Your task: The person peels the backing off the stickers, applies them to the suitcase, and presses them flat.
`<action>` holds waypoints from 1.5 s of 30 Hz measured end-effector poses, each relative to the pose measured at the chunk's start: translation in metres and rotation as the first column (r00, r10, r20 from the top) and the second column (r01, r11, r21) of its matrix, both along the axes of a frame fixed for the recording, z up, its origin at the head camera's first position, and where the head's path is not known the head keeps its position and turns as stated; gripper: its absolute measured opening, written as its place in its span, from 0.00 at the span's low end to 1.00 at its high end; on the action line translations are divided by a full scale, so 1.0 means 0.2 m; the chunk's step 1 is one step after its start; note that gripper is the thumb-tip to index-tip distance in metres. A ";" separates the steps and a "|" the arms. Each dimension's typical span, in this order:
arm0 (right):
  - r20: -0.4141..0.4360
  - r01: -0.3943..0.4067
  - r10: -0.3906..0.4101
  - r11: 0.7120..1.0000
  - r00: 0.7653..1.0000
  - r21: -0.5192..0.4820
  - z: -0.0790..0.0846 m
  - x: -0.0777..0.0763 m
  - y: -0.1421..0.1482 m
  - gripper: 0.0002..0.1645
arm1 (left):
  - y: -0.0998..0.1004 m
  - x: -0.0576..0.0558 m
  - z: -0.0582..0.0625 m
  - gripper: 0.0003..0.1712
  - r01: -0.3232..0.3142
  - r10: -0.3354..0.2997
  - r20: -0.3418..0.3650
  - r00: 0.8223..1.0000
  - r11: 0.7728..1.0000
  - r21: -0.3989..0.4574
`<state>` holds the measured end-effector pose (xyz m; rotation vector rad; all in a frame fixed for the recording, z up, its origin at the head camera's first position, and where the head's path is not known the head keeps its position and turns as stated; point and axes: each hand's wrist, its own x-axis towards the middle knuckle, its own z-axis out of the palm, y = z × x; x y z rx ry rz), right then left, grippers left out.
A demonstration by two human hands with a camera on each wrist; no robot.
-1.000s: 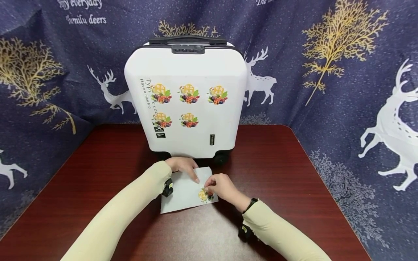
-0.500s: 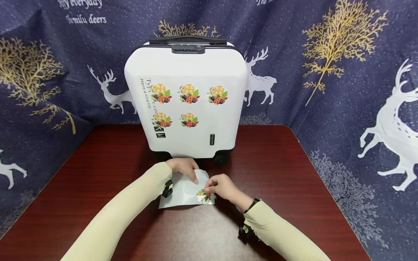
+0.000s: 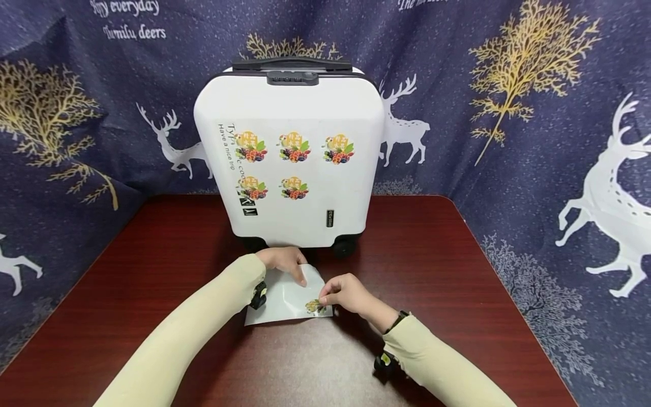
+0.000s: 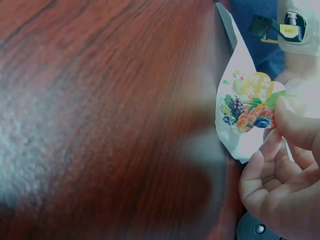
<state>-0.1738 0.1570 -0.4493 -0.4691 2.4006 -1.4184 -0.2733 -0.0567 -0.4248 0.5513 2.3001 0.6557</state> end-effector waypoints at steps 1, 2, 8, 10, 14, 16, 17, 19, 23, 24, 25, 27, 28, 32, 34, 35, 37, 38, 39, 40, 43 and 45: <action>0.008 -0.002 0.002 1.000 1.000 -0.006 0.00 0.00 0.00 0.07 | 0.00 0.00 0.00 0.15 -0.002 0.002 0.001 1.000 1.000 0.002; 0.022 0.002 -0.001 1.000 1.000 -0.010 0.00 0.00 0.00 0.07 | 0.00 0.00 0.00 0.15 -0.003 0.003 0.002 1.000 1.000 0.004; 0.021 -0.016 0.016 1.000 1.000 -0.011 0.00 0.00 0.01 0.07 | -0.01 0.00 -0.01 0.15 -0.016 0.017 -0.004 1.000 1.000 0.010; 0.016 -0.021 0.021 1.000 1.000 -0.007 0.00 0.00 0.02 0.07 | -0.01 0.00 -0.01 0.15 -0.022 0.022 -0.006 1.000 1.000 0.011; 0.011 -0.022 0.022 1.000 1.000 -0.006 0.01 0.00 0.02 0.07 | -0.01 0.00 -0.01 0.14 -0.030 0.030 -0.009 1.000 1.000 0.010; 0.017 -0.020 0.021 1.000 1.000 -0.013 0.01 0.00 0.02 0.07 | -0.01 0.00 -0.01 0.14 -0.028 0.029 -0.016 0.999 1.000 0.006; 0.023 -0.019 0.020 1.000 1.000 -0.018 0.01 0.01 0.02 0.07 | -0.01 0.00 -0.01 0.15 -0.029 0.029 -0.020 0.999 1.000 0.004; 0.039 -0.021 0.022 0.999 0.999 -0.033 0.02 0.01 0.02 0.07 | -0.01 0.00 -0.01 0.15 -0.026 0.026 -0.025 0.999 1.000 0.003; 0.063 -0.026 0.029 0.998 0.998 -0.054 0.02 0.02 0.03 0.07 | -0.01 0.01 0.01 0.15 -0.023 0.023 -0.031 0.999 1.000 -0.001; 0.063 -0.030 0.033 0.998 0.997 -0.054 0.02 0.02 0.03 0.07 | -0.01 0.01 0.01 0.15 -0.021 0.021 -0.030 0.999 1.000 -0.003; 0.062 -0.030 0.033 0.998 0.998 -0.051 0.02 0.01 0.03 0.07 | -0.01 0.01 0.01 0.16 -0.021 0.020 -0.031 0.999 1.000 -0.006; 0.060 -0.032 0.034 0.998 0.998 -0.046 0.02 0.01 0.04 0.07 | -0.01 0.01 0.01 0.16 -0.017 0.017 -0.033 0.999 1.000 -0.009; 0.057 -0.034 0.036 0.998 0.998 -0.045 0.02 0.01 0.04 0.07 | -0.01 0.01 0.01 0.16 -0.015 0.015 -0.034 0.999 1.000 -0.011; 0.063 -0.025 0.028 0.999 0.998 -0.044 0.02 0.01 0.04 0.07 | -0.01 0.00 0.00 0.15 -0.008 0.008 -0.043 0.999 1.000 -0.011; 0.061 -0.026 0.029 0.999 0.998 -0.045 0.02 0.01 0.04 0.07 | -0.01 0.00 0.00 0.14 -0.009 0.009 -0.048 0.999 1.000 -0.010; 0.061 -0.023 0.026 0.999 0.998 -0.044 0.02 0.01 0.04 0.07 | -0.02 0.00 0.00 0.14 -0.012 0.011 -0.049 0.999 1.000 -0.010; 0.059 -0.020 0.023 0.999 0.998 -0.045 0.03 0.01 0.04 0.07 | -0.02 0.00 -0.01 0.14 -0.017 0.017 -0.048 0.999 1.000 -0.006; 0.057 -0.020 0.023 0.999 0.998 -0.048 0.03 0.01 0.04 0.07 | -0.02 0.00 -0.01 0.15 -0.019 0.019 -0.047 0.999 1.000 -0.003; 0.051 -0.022 0.024 0.998 0.998 -0.052 0.03 0.01 0.04 0.08 | -0.02 0.00 -0.01 0.15 -0.020 0.020 -0.046 0.999 1.000 -0.002; 0.049 -0.018 0.021 0.998 0.999 -0.057 0.03 0.01 0.05 0.08 | -0.02 0.00 -0.01 0.15 -0.022 0.022 -0.045 0.999 1.000 -0.001; 0.059 0.005 0.000 0.997 0.998 -0.076 0.03 0.02 0.05 0.09 | -0.02 0.00 -0.02 0.14 -0.024 0.024 -0.047 0.999 1.000 0.002; 0.062 0.022 -0.016 0.996 0.998 -0.087 0.04 0.02 0.05 0.10 | -0.02 0.01 -0.02 0.14 -0.025 0.025 -0.055 0.998 1.000 0.000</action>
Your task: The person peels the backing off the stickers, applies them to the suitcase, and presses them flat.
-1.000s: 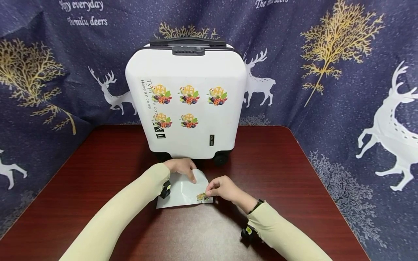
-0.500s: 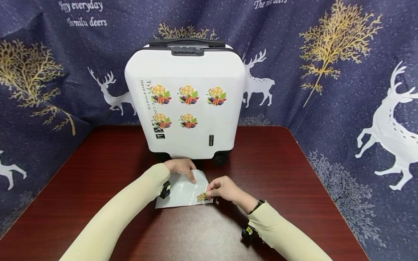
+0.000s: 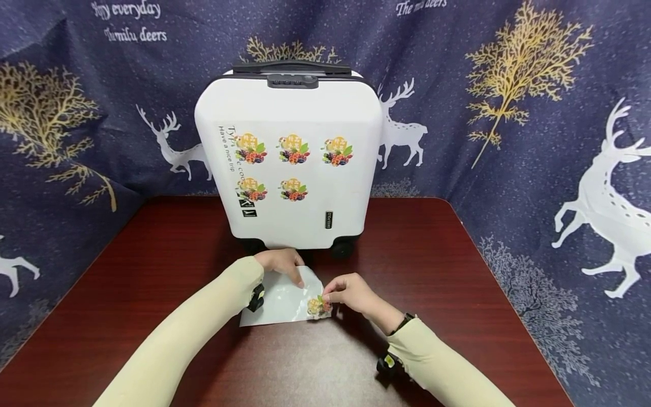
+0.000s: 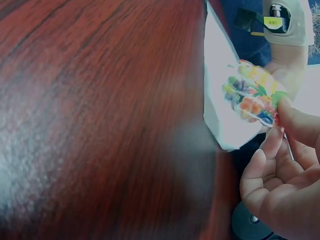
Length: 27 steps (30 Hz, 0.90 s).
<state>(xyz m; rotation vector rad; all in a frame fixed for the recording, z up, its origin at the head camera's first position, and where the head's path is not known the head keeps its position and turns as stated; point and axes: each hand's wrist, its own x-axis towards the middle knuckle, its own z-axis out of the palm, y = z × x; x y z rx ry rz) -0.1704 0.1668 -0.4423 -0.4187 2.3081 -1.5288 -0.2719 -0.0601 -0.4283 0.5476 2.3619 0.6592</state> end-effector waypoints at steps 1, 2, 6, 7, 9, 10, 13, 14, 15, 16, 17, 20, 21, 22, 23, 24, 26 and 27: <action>0.006 0.015 -0.015 1.000 1.000 -0.005 0.00 0.00 0.00 0.10 | 0.00 0.00 0.00 0.14 -0.001 0.001 -0.004 1.000 1.000 0.000; 0.006 0.029 -0.029 1.000 1.000 -0.006 0.01 0.00 0.00 0.10 | 0.00 0.00 0.00 0.14 -0.001 0.001 -0.009 1.000 1.000 -0.002; -0.003 0.085 -0.085 0.996 0.996 -0.034 0.03 0.00 0.01 0.11 | 0.00 0.01 0.01 0.15 -0.010 0.010 -0.017 1.000 1.000 -0.009; 0.005 0.097 -0.097 0.994 0.995 -0.055 0.05 0.00 0.01 0.11 | 0.01 0.02 0.01 0.15 -0.010 0.010 -0.018 1.000 1.000 -0.010; 0.023 0.119 -0.117 0.987 0.993 -0.106 0.08 0.00 0.02 0.13 | 0.01 0.02 0.02 0.16 -0.003 0.003 -0.022 1.000 1.000 -0.011; 0.027 0.129 -0.127 0.983 0.992 -0.128 0.09 0.01 0.02 0.14 | 0.01 0.02 0.02 0.16 0.007 -0.007 -0.029 1.000 1.000 -0.012; 0.025 0.161 -0.159 0.972 0.987 -0.168 0.13 0.00 0.03 0.15 | 0.03 0.03 0.02 0.21 0.056 -0.057 -0.067 0.996 0.998 -0.019; 0.014 0.174 -0.174 0.970 0.985 -0.169 0.14 0.00 0.04 0.15 | 0.03 0.03 0.02 0.22 0.068 -0.069 -0.073 0.995 0.998 -0.017; -0.002 0.189 -0.192 0.969 0.981 -0.161 0.15 0.00 0.05 0.15 | 0.04 0.03 0.02 0.24 0.077 -0.078 -0.083 0.994 0.997 -0.014; -0.010 0.207 -0.211 0.965 0.977 -0.159 0.16 -0.01 0.05 0.14 | 0.04 0.03 0.02 0.25 0.083 -0.083 -0.089 0.993 0.997 -0.011; -0.007 0.226 -0.230 0.961 0.973 -0.159 0.16 -0.01 0.06 0.13 | 0.04 0.03 0.03 0.26 0.082 -0.083 -0.089 0.993 0.997 -0.006; 0.010 0.287 -0.290 0.941 0.957 -0.177 0.19 -0.02 0.07 0.06 | 0.05 0.03 0.03 0.27 0.075 -0.073 -0.078 0.994 0.997 0.026; 0.020 0.309 -0.311 0.932 0.950 -0.189 0.19 -0.03 0.07 0.04 | 0.05 0.02 0.03 0.27 0.077 -0.074 -0.078 0.994 0.996 0.040; 0.033 0.329 -0.330 0.920 0.943 -0.213 0.20 -0.03 0.07 0.04 | 0.05 0.02 0.03 0.26 0.080 -0.076 -0.075 0.994 0.995 0.054; 0.043 0.348 -0.348 0.908 0.937 -0.232 0.21 -0.03 0.08 0.06 | 0.05 0.02 0.03 0.26 0.083 -0.078 -0.075 0.994 0.994 0.067; 0.048 0.361 -0.361 0.898 0.931 -0.252 0.21 -0.04 0.08 0.08 | 0.05 0.02 0.03 0.25 0.087 -0.080 -0.077 0.994 0.993 0.079; 0.063 0.385 -0.384 0.877 0.921 -0.288 0.22 -0.04 0.08 0.12 | 0.05 0.01 0.03 0.23 0.093 -0.085 -0.082 0.993 0.991 0.099; 0.069 0.393 -0.392 0.868 0.918 -0.302 0.23 -0.05 0.08 0.14 | 0.05 0.01 0.03 0.23 0.092 -0.084 -0.083 0.993 0.990 0.106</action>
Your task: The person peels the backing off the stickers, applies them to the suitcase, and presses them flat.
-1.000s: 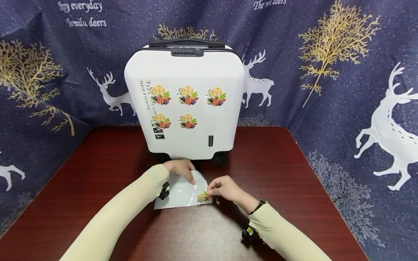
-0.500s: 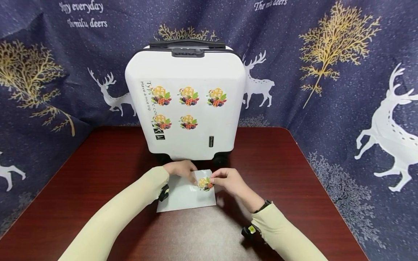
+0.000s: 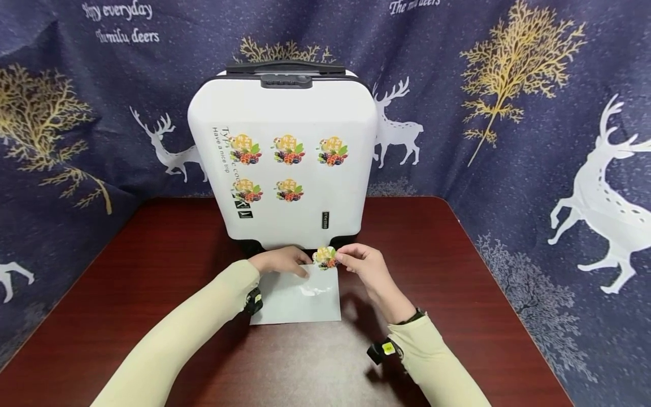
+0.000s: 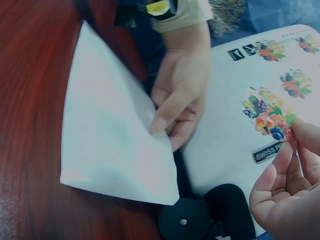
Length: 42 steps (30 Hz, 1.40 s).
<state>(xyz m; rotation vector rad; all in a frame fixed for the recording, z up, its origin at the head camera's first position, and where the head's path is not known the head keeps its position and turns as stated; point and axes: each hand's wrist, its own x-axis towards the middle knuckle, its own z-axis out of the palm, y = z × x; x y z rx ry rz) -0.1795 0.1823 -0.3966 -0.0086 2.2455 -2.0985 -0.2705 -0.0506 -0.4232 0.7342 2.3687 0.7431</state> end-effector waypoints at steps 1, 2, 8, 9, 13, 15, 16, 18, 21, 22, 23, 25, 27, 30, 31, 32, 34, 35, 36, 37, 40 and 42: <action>0.000 0.006 -0.006 1.000 1.000 -0.016 0.01 0.00 0.00 0.15 | 0.00 0.00 0.00 0.22 -0.001 0.002 -0.003 1.000 1.000 0.005; 0.004 0.008 -0.007 1.000 1.000 -0.026 0.01 0.00 0.00 0.16 | -0.01 0.00 -0.01 0.21 -0.004 0.005 -0.008 1.000 1.000 0.010; 0.007 -0.001 0.001 0.995 1.000 -0.096 0.03 -0.01 -0.04 0.19 | -0.03 0.00 -0.02 0.19 -0.020 0.021 -0.023 1.000 0.999 0.039; 0.004 -0.001 0.001 0.995 1.000 -0.104 0.03 -0.01 -0.05 0.19 | -0.03 0.00 -0.02 0.19 -0.023 0.024 -0.024 0.999 0.999 0.040; 0.001 0.009 -0.009 0.993 1.000 -0.119 0.04 -0.02 -0.07 0.19 | -0.03 0.00 -0.03 0.19 -0.016 0.017 -0.035 0.999 0.999 0.046; -0.003 0.013 -0.014 0.993 1.000 -0.117 0.05 -0.02 -0.08 0.18 | -0.03 0.01 -0.03 0.19 -0.013 0.014 -0.034 0.999 0.999 0.048; -0.004 0.019 -0.020 0.993 1.000 -0.116 0.05 -0.03 -0.08 0.18 | -0.03 0.00 -0.04 0.19 -0.011 0.013 -0.034 0.999 0.999 0.049; -0.006 0.032 -0.033 0.991 0.999 -0.133 0.06 -0.03 -0.08 0.19 | -0.03 0.00 -0.04 0.18 -0.010 0.012 -0.029 1.000 0.999 0.054; -0.016 0.050 -0.053 0.986 0.998 -0.156 0.08 -0.05 -0.09 0.20 | -0.03 0.00 -0.04 0.18 -0.014 0.015 -0.019 1.000 0.998 0.061; -0.019 0.053 -0.057 0.984 0.998 -0.168 0.09 -0.06 -0.09 0.21 | -0.04 0.00 -0.04 0.18 -0.016 0.017 -0.016 1.000 0.998 0.063; -0.022 0.054 -0.059 0.982 0.998 -0.180 0.10 -0.06 -0.09 0.21 | -0.04 0.00 -0.04 0.18 -0.017 0.018 -0.015 1.000 0.998 0.067; -0.033 0.051 -0.059 0.981 0.998 -0.189 0.12 -0.07 -0.10 0.20 | -0.04 0.00 -0.04 0.18 -0.018 0.019 -0.016 1.000 0.998 0.065; -0.042 0.058 -0.067 0.979 0.997 -0.197 0.13 -0.08 -0.10 0.17 | -0.04 0.00 -0.04 0.18 -0.018 0.020 -0.019 1.000 0.998 0.063; -0.051 0.063 -0.075 0.977 0.996 -0.203 0.14 -0.09 -0.09 0.15 | -0.04 0.01 -0.04 0.18 -0.019 0.021 -0.019 1.000 0.998 0.060; -0.053 0.066 -0.079 0.976 0.996 -0.206 0.15 -0.10 -0.09 0.13 | -0.04 0.01 -0.04 0.18 -0.021 0.022 -0.017 1.000 0.998 0.059; -0.055 0.072 -0.085 0.975 0.995 -0.209 0.15 -0.10 -0.09 0.12 | -0.04 0.01 -0.04 0.18 -0.021 0.022 -0.016 1.000 0.998 0.058; -0.064 0.079 -0.095 0.973 0.993 -0.215 0.16 -0.11 -0.09 0.11 | -0.04 0.01 -0.03 0.18 -0.022 0.023 -0.010 1.000 0.998 0.056; -0.070 0.086 -0.104 0.972 0.992 -0.219 0.16 -0.12 -0.09 0.12 | -0.04 0.01 -0.03 0.18 -0.023 0.024 -0.008 1.000 0.998 0.055; -0.083 0.088 -0.109 0.971 0.991 -0.224 0.16 -0.12 -0.09 0.13 | -0.04 0.01 -0.03 0.18 -0.023 0.024 -0.006 1.000 0.998 0.054; -0.095 0.092 -0.116 0.969 0.989 -0.229 0.17 -0.13 -0.09 0.14 | -0.04 0.01 -0.03 0.18 -0.023 0.023 -0.004 1.000 0.998 0.053; -0.130 0.110 -0.145 0.963 0.981 -0.244 0.19 -0.14 -0.09 0.22 | -0.04 0.01 -0.03 0.18 -0.024 0.024 0.000 1.000 0.998 0.055; -0.147 0.120 -0.161 0.960 0.976 -0.254 0.20 -0.16 -0.09 0.26 | -0.04 0.01 -0.03 0.18 -0.022 0.022 -0.006 1.000 0.998 0.058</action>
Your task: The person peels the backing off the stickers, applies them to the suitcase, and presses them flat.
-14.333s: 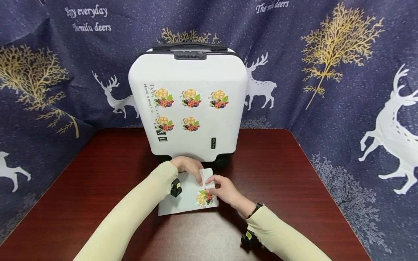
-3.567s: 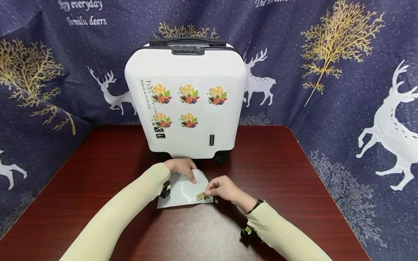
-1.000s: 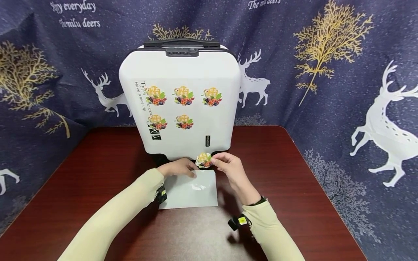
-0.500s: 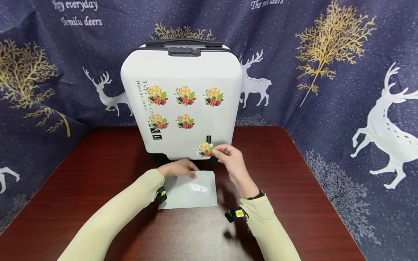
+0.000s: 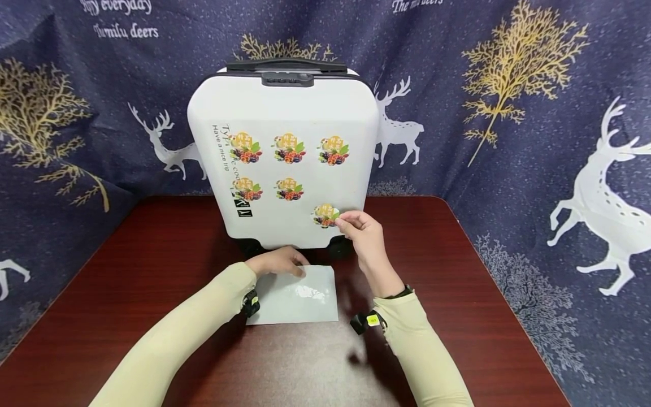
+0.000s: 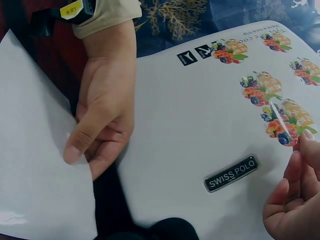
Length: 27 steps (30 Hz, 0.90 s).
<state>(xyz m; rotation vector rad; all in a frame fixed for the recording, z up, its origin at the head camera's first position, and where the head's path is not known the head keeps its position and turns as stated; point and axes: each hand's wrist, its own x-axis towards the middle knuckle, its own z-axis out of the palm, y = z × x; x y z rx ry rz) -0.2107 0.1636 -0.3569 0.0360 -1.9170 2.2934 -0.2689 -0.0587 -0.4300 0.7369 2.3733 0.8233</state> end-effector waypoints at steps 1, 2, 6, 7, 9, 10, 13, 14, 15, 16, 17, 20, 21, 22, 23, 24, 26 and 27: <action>-0.003 0.010 -0.010 1.000 1.000 -0.006 0.01 -0.01 0.00 0.27 | 0.00 0.00 0.00 0.18 0.001 -0.001 -0.004 1.000 1.000 0.004; -0.007 0.017 -0.017 1.000 1.000 -0.010 0.01 -0.01 0.00 0.27 | 0.00 0.00 -0.01 0.18 0.001 -0.001 -0.006 1.000 1.000 0.006; -0.020 0.031 -0.031 0.999 0.999 -0.022 0.04 -0.04 0.00 0.27 | 0.00 -0.01 -0.02 0.17 0.002 -0.002 -0.016 1.000 1.000 0.006; -0.022 0.034 -0.035 0.999 0.999 -0.023 0.04 -0.04 -0.01 0.27 | 0.00 0.00 -0.02 0.17 0.001 0.000 -0.017 1.000 1.000 0.003; -0.025 0.037 -0.038 0.999 0.999 -0.020 0.06 -0.05 -0.01 0.26 | 0.00 0.00 -0.02 0.17 -0.002 0.002 -0.020 1.000 1.000 -0.003; -0.025 0.038 -0.038 0.999 0.999 -0.017 0.06 -0.06 -0.01 0.26 | 0.00 0.00 -0.02 0.17 -0.003 0.003 -0.024 1.000 1.000 -0.005; -0.026 0.040 -0.040 0.999 0.999 -0.008 0.07 -0.07 -0.01 0.26 | 0.00 0.00 -0.03 0.18 -0.009 0.008 -0.024 1.000 1.000 -0.012; -0.024 0.041 -0.041 0.999 0.999 -0.006 0.08 -0.08 -0.01 0.26 | 0.00 0.00 -0.03 0.18 -0.011 0.010 -0.022 1.000 1.000 -0.014; -0.023 0.042 -0.042 0.999 0.999 -0.007 0.08 -0.08 0.00 0.26 | 0.00 0.00 -0.03 0.18 -0.013 0.013 -0.019 1.000 1.000 -0.016; -0.024 0.045 -0.045 0.999 0.999 -0.008 0.08 -0.08 -0.01 0.26 | 0.00 0.00 -0.03 0.18 -0.013 0.013 -0.018 1.000 1.000 -0.020; -0.023 0.047 -0.047 0.999 0.999 -0.010 0.08 -0.09 -0.01 0.26 | 0.00 0.00 -0.03 0.18 -0.015 0.015 -0.015 1.000 1.000 -0.021; -0.032 0.055 -0.055 0.998 0.998 -0.021 0.09 -0.10 -0.01 0.25 | 0.00 -0.01 -0.03 0.17 -0.021 0.021 -0.008 1.000 1.000 -0.022; -0.038 0.059 -0.060 0.998 0.998 -0.024 0.09 -0.10 -0.01 0.25 | 0.00 -0.01 -0.03 0.17 -0.022 0.022 -0.008 1.000 1.000 -0.020; -0.043 0.062 -0.063 0.998 0.997 -0.027 0.09 -0.11 -0.01 0.24 | 0.00 -0.01 -0.03 0.17 -0.022 0.022 -0.008 1.000 1.000 -0.019; -0.046 0.066 -0.068 0.997 0.997 -0.030 0.09 -0.11 -0.01 0.24 | 0.00 -0.01 -0.03 0.17 -0.023 0.023 -0.007 1.000 1.000 -0.018; -0.050 0.070 -0.071 0.997 0.996 -0.029 0.09 -0.12 -0.01 0.23 | 0.00 -0.01 -0.03 0.17 -0.023 0.022 -0.006 1.000 1.000 -0.018; -0.051 0.080 -0.082 0.996 0.995 -0.028 0.09 -0.12 -0.02 0.22 | 0.01 0.00 -0.02 0.17 -0.018 0.018 -0.009 1.000 1.000 -0.022; -0.052 0.087 -0.088 0.996 0.995 -0.028 0.09 -0.13 -0.02 0.21 | 0.01 0.00 -0.02 0.17 -0.017 0.017 -0.009 1.000 1.000 -0.023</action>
